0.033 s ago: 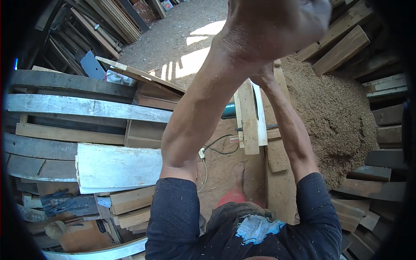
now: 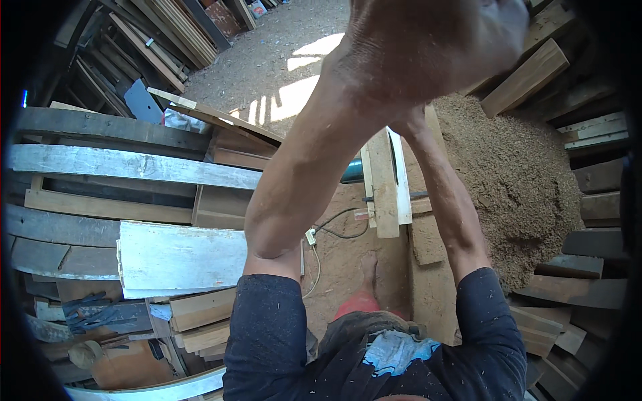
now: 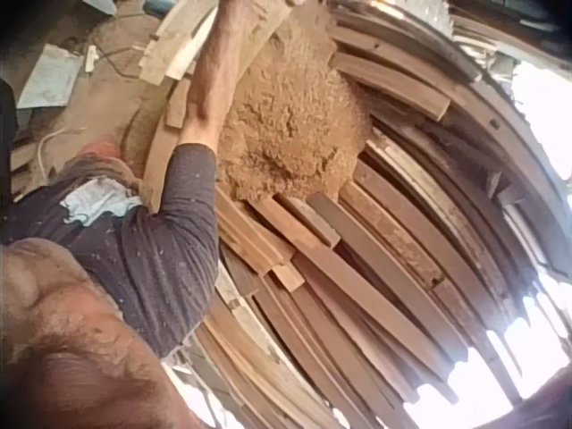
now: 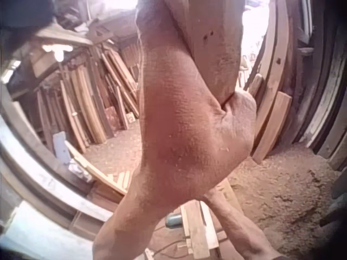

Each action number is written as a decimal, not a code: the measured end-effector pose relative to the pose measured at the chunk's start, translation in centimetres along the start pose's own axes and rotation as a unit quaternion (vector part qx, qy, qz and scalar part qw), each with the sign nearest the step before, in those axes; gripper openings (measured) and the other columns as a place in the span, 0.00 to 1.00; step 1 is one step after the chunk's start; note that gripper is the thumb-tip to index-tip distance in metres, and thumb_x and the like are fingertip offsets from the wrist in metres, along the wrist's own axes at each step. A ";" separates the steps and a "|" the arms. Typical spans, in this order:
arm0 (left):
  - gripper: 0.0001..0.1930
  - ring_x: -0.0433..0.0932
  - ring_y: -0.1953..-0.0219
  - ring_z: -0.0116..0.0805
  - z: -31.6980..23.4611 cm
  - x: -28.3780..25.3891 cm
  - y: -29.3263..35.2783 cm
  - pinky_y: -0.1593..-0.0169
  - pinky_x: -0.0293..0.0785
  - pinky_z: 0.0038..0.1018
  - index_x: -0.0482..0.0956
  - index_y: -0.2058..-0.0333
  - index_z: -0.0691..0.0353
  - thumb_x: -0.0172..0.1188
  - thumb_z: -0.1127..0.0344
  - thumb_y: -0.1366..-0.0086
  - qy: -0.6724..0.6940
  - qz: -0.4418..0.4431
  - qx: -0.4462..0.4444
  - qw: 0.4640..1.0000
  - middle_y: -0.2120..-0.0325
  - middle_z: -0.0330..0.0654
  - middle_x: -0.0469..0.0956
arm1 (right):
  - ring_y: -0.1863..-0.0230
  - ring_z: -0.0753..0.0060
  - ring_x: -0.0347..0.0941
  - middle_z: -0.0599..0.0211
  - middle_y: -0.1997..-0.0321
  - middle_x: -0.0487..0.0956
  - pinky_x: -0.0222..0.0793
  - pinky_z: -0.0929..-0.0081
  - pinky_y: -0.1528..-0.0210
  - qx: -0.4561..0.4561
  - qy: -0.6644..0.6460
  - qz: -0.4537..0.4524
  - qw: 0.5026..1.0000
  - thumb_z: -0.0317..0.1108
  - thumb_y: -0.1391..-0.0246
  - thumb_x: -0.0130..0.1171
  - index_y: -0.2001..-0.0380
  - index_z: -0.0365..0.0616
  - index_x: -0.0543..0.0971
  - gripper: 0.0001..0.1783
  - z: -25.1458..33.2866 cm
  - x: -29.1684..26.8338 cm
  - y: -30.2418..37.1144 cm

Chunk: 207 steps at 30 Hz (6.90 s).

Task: The person cuts slots into wooden boards using an electric circular saw, checks the joints by hand, and stacks the boards with other lumber.

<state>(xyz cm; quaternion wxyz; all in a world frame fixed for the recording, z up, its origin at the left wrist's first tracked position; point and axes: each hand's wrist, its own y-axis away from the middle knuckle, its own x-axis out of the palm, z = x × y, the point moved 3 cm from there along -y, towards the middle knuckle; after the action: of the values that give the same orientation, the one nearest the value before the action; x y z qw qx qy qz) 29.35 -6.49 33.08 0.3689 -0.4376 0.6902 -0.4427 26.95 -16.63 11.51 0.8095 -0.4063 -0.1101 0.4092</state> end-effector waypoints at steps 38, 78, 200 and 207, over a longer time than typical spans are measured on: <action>0.30 0.80 0.55 0.37 -24.7 15.5 17.5 0.50 0.79 0.33 0.61 0.43 0.71 0.63 0.76 0.44 0.162 0.077 -0.321 0.930 0.56 0.51 0.75 | 0.37 0.69 0.69 0.60 0.34 0.71 0.64 0.69 0.32 0.420 -0.122 0.027 0.899 0.40 0.35 0.62 0.30 0.38 0.64 0.35 20.1 -30.3 29.4; 0.42 0.76 0.62 0.38 -28.9 9.6 7.2 0.59 0.77 0.32 0.51 0.36 0.66 0.60 0.78 0.50 0.022 0.056 -0.084 0.995 0.61 0.49 0.71 | 0.66 0.48 0.80 0.49 0.67 0.80 0.76 0.58 0.58 0.259 0.073 0.110 0.957 0.29 0.56 0.65 0.57 0.38 0.74 0.21 18.7 -17.6 23.6; 0.55 0.80 0.59 0.41 -14.1 6.1 2.9 0.56 0.81 0.33 0.40 0.25 0.58 0.57 0.80 0.51 0.013 0.046 -0.190 0.981 0.55 0.53 0.77 | 0.74 0.56 0.75 0.59 0.75 0.74 0.72 0.62 0.70 0.152 0.014 -0.007 0.988 0.26 0.54 0.65 0.75 0.40 0.74 0.08 3.2 -6.1 17.3; 0.55 0.75 0.44 0.46 -13.2 6.3 2.7 0.50 0.82 0.32 0.38 0.25 0.64 0.58 0.81 0.51 0.022 0.042 -0.186 0.981 0.40 0.57 0.67 | 0.75 0.57 0.75 0.58 0.75 0.74 0.72 0.62 0.70 0.154 0.008 -0.013 0.988 0.26 0.54 0.65 0.76 0.40 0.75 0.07 2.6 -5.3 16.4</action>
<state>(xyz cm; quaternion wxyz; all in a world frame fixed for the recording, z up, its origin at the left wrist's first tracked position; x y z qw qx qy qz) 14.60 -7.90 34.27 0.2844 -0.4595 0.7860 -0.3004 12.82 -13.64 1.80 0.8685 -0.2781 -0.0445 0.4078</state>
